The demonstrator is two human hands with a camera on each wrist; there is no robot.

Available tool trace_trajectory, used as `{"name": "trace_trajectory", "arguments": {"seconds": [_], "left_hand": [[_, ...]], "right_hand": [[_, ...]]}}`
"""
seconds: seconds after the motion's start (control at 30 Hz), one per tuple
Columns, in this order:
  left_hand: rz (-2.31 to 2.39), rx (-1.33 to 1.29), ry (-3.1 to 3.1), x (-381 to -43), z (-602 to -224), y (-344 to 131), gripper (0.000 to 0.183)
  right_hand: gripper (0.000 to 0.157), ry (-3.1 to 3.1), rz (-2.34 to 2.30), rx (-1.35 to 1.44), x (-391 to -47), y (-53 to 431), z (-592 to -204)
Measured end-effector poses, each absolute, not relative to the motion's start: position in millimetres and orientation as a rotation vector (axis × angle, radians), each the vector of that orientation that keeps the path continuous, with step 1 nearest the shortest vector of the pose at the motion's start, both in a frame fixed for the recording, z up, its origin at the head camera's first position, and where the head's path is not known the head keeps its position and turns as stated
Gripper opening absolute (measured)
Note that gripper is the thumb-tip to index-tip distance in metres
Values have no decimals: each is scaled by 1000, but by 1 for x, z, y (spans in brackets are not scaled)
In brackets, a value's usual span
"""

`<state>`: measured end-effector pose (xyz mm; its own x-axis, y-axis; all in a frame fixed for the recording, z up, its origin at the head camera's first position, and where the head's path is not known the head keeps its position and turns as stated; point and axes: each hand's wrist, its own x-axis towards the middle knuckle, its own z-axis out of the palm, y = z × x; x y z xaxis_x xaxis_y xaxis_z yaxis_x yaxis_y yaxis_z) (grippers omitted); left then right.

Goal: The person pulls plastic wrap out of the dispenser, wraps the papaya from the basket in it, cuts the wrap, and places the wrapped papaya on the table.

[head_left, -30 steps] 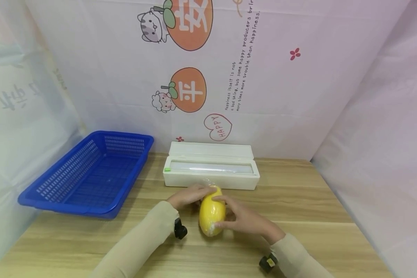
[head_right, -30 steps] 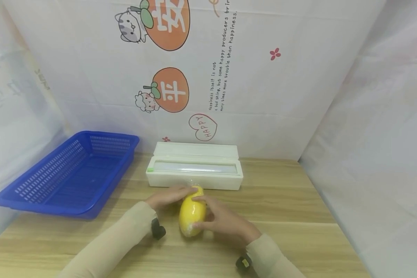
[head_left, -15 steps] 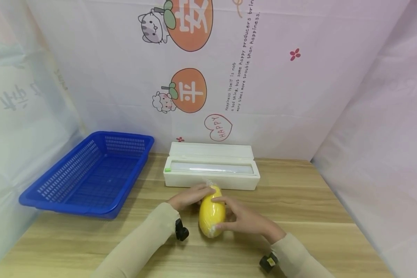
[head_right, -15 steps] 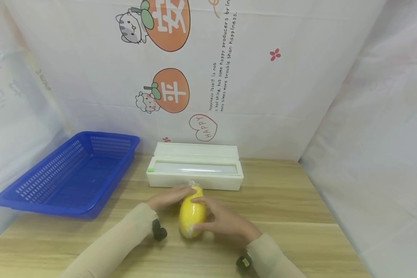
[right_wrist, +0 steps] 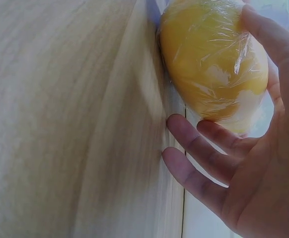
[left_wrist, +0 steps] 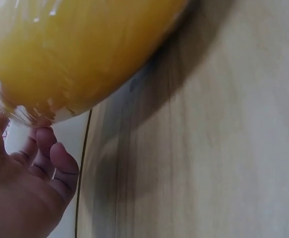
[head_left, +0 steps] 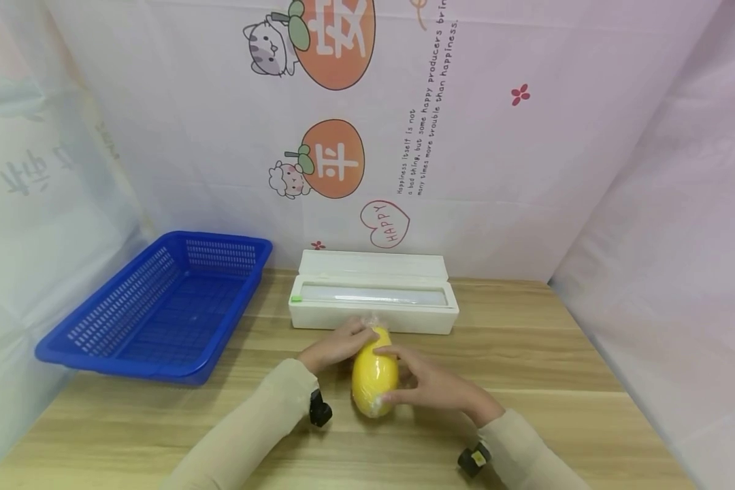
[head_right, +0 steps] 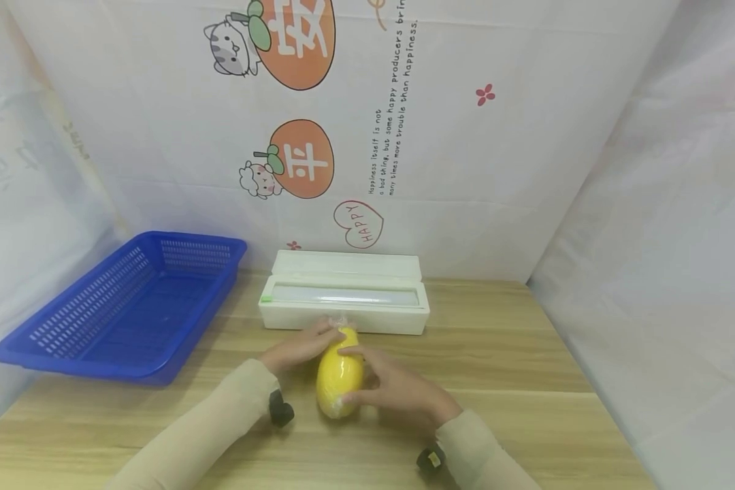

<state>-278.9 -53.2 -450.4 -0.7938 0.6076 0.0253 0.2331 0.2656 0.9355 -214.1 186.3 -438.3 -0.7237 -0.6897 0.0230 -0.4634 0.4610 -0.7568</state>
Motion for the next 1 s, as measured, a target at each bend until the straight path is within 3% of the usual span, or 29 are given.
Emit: {"name": "trace_trajectory", "arguments": {"seconds": [0.2,1.0], "left_hand": [[1422,732,2381,-276,-452,-54,40],[1163,1088,2737,-254,-453,-51,47]], "right_hand": [[76,2407,-1127,-982,-216,188,-438],[74,2397,-1130,-980,-217,192,-440]]}}
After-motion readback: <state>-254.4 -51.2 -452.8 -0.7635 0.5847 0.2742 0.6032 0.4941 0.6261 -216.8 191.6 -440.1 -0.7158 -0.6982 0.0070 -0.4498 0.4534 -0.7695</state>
